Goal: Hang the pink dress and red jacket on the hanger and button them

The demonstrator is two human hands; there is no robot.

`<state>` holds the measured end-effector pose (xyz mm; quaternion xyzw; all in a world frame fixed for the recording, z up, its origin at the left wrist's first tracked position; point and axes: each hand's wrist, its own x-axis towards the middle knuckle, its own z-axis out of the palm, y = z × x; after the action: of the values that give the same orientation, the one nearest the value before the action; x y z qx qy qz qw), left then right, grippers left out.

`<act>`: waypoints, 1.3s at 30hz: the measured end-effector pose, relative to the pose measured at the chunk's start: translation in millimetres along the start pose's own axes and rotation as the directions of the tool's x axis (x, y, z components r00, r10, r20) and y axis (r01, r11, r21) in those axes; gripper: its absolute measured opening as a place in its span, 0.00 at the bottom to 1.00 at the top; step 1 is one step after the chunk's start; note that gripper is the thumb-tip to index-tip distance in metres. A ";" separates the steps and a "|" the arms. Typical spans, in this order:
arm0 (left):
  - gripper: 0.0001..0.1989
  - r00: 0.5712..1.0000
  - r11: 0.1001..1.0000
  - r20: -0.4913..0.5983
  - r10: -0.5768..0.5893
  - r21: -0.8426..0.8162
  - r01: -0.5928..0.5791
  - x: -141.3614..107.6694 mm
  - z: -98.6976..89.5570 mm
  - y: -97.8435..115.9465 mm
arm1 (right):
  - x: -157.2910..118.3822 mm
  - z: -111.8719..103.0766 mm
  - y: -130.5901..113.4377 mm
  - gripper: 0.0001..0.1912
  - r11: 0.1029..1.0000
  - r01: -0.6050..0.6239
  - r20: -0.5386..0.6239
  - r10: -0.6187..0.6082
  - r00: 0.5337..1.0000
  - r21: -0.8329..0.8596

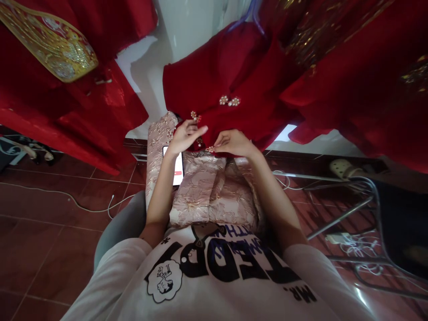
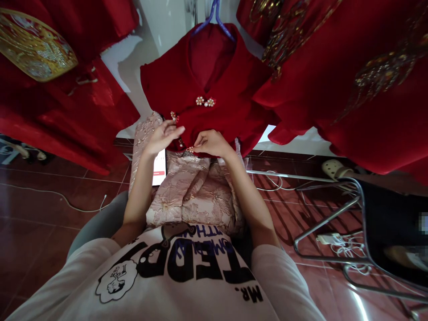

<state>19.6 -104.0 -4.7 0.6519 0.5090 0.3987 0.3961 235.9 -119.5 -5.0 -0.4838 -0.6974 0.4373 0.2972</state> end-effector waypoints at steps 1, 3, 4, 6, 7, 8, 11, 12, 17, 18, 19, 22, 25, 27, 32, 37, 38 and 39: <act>0.16 0.999 0.998 -0.027 -0.019 -0.065 0.018 1.8 0.0 -0.5 | -2.0 -4.6 -0.8 0.13 1.000 0.004 0.049 -0.005 0.999 0.005; 0.19 0.998 0.989 -0.049 -0.048 -0.140 0.041 5.8 1.6 -3.4 | -5.4 -11.5 -2.4 0.13 1.000 0.005 0.131 -0.006 0.991 0.006; 0.20 0.997 0.987 -0.053 -0.056 -0.151 0.048 8.0 3.2 -5.9 | -6.6 -13.4 -2.9 0.12 1.000 0.000 0.156 0.000 0.988 0.002; 0.22 0.996 0.987 -0.064 -0.069 -0.151 0.059 12.6 7.5 -12.6 | -7.3 -14.1 -3.0 0.12 1.000 -0.011 0.174 0.013 0.985 -0.010; 0.21 0.994 0.986 -0.074 -0.078 -0.151 0.067 14.8 9.8 -16.3 | -7.0 -13.2 -2.6 0.11 1.000 -0.014 0.175 0.016 0.984 -0.014; 0.21 0.992 0.984 -0.086 -0.090 -0.160 0.076 16.9 12.0 -19.8 | -6.4 -11.9 -1.9 0.11 1.000 -0.012 0.173 0.014 0.985 -0.015; 0.19 0.985 0.965 -0.109 -0.133 -0.241 0.103 21.1 15.9 -27.4 | -4.4 -8.0 0.5 0.11 1.000 0.007 0.171 -0.005 0.985 -0.010; 0.18 0.983 0.951 -0.109 -0.145 -0.288 0.108 21.5 16.1 -28.5 | -4.0 -7.4 1.0 0.12 1.000 0.012 0.170 -0.011 0.985 -0.009; 0.18 0.982 0.813 -0.096 -0.164 -0.577 0.079 19.8 17.3 -27.9 | -4.9 -9.0 -0.2 0.16 1.000 0.004 0.195 0.001 0.981 -0.026; 0.18 0.981 0.790 -0.107 -0.163 -0.610 0.065 19.7 18.3 -27.4 | -5.3 -9.4 -0.7 0.16 1.000 0.002 0.198 0.003 0.980 -0.026; 0.18 0.979 0.775 -0.122 -0.161 -0.629 0.049 20.0 19.6 -26.8 | -5.7 -9.6 -1.2 0.16 1.000 0.002 0.199 0.003 0.980 -0.027; 0.14 0.971 0.777 -0.168 -0.169 -0.629 0.026 21.8 22.5 -24.6 | -6.6 -9.4 -2.3 0.16 0.999 0.013 0.197 -0.005 0.980 -0.041; 0.08 0.959 0.802 -0.195 -0.204 -0.595 0.050 21.0 20.9 -21.3 | -7.6 -10.0 -3.9 0.16 0.998 0.015 0.206 -0.001 0.978 -0.063; 0.05 0.962 0.830 -0.153 -0.224 -0.547 0.107 17.2 18.1 -17.8 | -8.6 -11.9 -5.8 0.15 0.997 0.012 0.218 0.006 0.976 -0.081; 0.09 0.988 0.969 0.140 -0.067 -0.227 0.098 10.2 19.2 1.8 | -13.5 -21.4 -12.6 0.13 0.984 -0.034 0.304 0.088 0.949 -0.176; 0.07 0.901 0.890 0.033 0.432 0.146 -0.432 32.0 28.0 38.1 | -19.9 -31.0 -18.4 0.14 0.967 -0.045 0.361 0.137 0.922 -0.252; 0.09 0.880 0.851 0.046 0.473 0.235 -0.470 38.0 28.2 44.6 | -20.9 -32.3 -19.3 0.14 0.967 -0.038 0.363 0.131 0.922 -0.251; 0.10 0.868 0.812 0.068 0.493 0.322 -0.486 43.6 28.0 50.1 | -21.9 -33.4 -20.2 0.13 0.968 -0.032 0.360 0.123 0.925 -0.250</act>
<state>70.1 -72.8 36.3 0.8137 0.3869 0.4028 0.1613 263.2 -132.3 28.1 -0.4514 -0.7688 0.4456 0.0813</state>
